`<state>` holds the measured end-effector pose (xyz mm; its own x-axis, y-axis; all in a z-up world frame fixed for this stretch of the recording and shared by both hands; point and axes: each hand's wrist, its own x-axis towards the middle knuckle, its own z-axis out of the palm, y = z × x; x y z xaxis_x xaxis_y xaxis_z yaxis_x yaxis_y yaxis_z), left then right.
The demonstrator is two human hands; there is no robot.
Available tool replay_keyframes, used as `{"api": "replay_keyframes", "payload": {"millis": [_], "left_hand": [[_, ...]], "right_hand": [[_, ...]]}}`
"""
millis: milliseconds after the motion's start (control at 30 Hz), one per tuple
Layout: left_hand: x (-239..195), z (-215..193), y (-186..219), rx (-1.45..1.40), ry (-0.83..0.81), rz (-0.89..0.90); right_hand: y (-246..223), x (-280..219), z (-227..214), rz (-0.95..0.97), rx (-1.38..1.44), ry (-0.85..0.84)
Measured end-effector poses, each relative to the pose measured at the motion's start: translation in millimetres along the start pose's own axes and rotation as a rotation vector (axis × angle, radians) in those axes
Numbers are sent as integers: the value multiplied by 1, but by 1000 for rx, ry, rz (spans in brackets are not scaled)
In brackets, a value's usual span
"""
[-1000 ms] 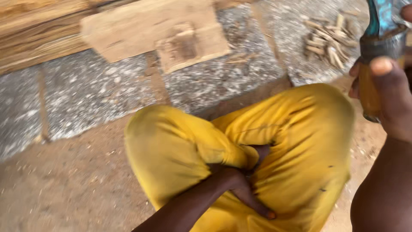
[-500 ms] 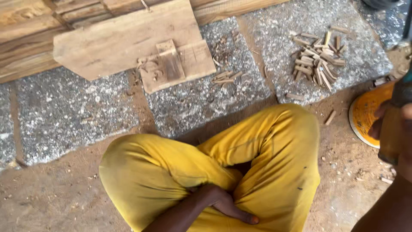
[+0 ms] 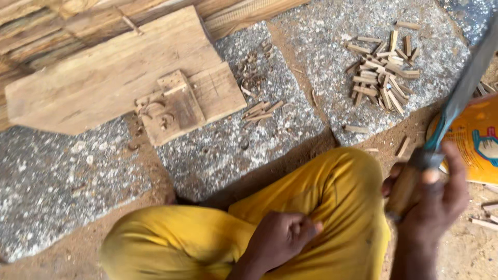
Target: The person sits cross-legged on the ground and uses a chisel to carve a small wooden block. They repeatedly strike the chisel to remove wood shavings, occasionally pausing to clear debris and inspect the carved surface.
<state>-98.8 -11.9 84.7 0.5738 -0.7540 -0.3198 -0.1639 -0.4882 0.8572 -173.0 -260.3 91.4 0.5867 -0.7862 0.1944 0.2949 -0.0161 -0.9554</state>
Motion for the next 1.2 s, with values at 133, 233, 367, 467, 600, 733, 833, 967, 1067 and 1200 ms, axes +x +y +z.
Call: {"api": "replay_keyframes", "payload": {"millis": [133, 233, 367, 467, 600, 733, 833, 967, 1067, 1200], "left_hand": [[51, -15, 0, -232, 150, -77], [84, -20, -4, -218, 199, -80], [130, -15, -11, -198, 211, -27], [171, -3, -21, -21, 261, 71], [238, 20, -25, 108, 290, 287], [290, 37, -21, 386, 168, 454], [295, 37, -18, 528, 77, 379], [250, -6, -20, 106, 95, 246], [200, -67, -29, -170, 147, 108], [131, -139, -50, -196, 295, 12]], "right_hand": [[27, -32, 12, 76, 81, 63], [33, -28, 13, 105, 55, 41], [41, -15, 19, 144, -38, -12], [46, -12, 21, 163, -89, -24], [54, -7, 17, 146, -53, -2], [60, -5, 15, 207, 35, 49], [63, -3, 14, 215, 16, 60], [64, -7, 11, 244, -1, 71], [64, -9, 7, 231, 63, 55], [65, -13, 4, 239, 37, 74]]}}
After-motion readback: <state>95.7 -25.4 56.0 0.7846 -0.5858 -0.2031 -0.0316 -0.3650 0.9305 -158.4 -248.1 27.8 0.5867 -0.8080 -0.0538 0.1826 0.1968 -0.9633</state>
